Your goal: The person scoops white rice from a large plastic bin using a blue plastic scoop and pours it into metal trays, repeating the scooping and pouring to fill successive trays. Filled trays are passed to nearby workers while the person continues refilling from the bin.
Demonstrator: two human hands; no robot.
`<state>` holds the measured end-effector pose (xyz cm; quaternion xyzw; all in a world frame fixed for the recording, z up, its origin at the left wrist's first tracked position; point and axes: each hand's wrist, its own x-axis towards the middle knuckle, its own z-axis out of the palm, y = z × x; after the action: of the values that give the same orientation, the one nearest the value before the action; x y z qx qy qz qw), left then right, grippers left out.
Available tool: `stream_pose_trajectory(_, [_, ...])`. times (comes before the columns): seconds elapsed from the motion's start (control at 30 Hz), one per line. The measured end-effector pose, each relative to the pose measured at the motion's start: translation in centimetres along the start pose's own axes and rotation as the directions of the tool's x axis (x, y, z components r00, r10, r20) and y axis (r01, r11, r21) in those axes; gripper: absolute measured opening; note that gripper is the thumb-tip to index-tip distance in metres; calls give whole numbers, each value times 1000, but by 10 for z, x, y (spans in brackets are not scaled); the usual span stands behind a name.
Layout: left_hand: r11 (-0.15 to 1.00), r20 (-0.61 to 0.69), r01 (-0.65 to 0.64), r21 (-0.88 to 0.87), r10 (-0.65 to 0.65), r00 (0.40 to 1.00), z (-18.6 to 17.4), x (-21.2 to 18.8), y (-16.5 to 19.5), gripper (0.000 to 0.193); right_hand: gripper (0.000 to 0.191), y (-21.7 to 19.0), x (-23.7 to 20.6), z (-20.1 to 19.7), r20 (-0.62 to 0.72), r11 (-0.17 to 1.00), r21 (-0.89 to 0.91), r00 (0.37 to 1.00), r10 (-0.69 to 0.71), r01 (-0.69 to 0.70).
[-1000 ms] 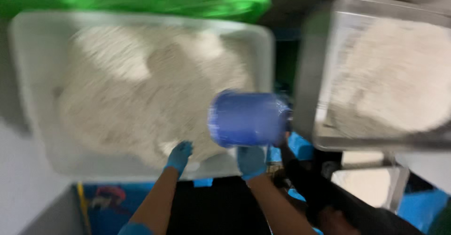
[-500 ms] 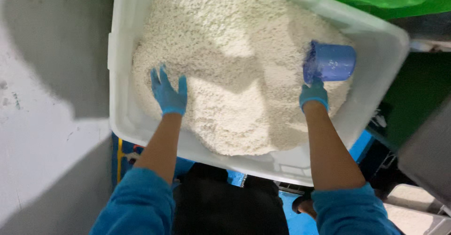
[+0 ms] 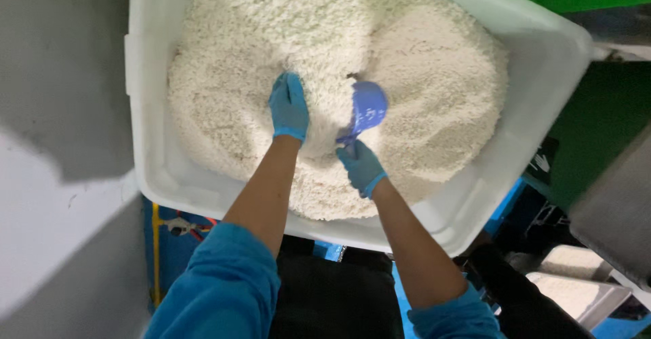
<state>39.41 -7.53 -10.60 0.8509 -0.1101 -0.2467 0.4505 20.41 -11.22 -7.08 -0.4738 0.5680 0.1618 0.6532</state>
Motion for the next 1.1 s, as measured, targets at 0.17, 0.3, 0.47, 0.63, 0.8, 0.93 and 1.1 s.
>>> stream_pose_trajectory(0.17, [972, 98, 128, -197, -111, 989, 12, -76, 11, 44, 44, 34, -35, -14, 200, 929, 358, 980, 22, -94])
stream_pose_trajectory(0.3, [988, 173, -78, -133, 100, 980, -2, -132, 41, 42, 53, 72, -79, -45, 239, 898, 430, 971, -7, -100])
stream_pose_trajectory(0.47, [957, 307, -278, -78, 288, 907, -47, -146, 102, 40, 60, 110, -140, -98, 273, 894, 448, 950, -148, 10])
stream_pose_trajectory(0.63, [961, 591, -233, -147, 275, 759, -42, -98, 94, 32, 58, 134, -187, -131, 335, 831, 551, 931, -144, -70])
stream_pose_trajectory(0.8, [722, 657, -331, 608, -222, 721, -10, -76, 33, 52, 54, 137, -230, -155, 345, 814, 569, 932, -111, -113])
stream_pose_trajectory(0.93, [966, 533, 184, 180, -253, 807, -6, -121, 11, 50, 54, 129, -277, -189, 362, 748, 659, 905, -224, -78])
stream_pose_trajectory(1.1, [912, 603, 409, 21, -338, 723, -3, -200, -1, 46, 67, 119, -356, -260, 280, 536, 844, 875, -396, -27])
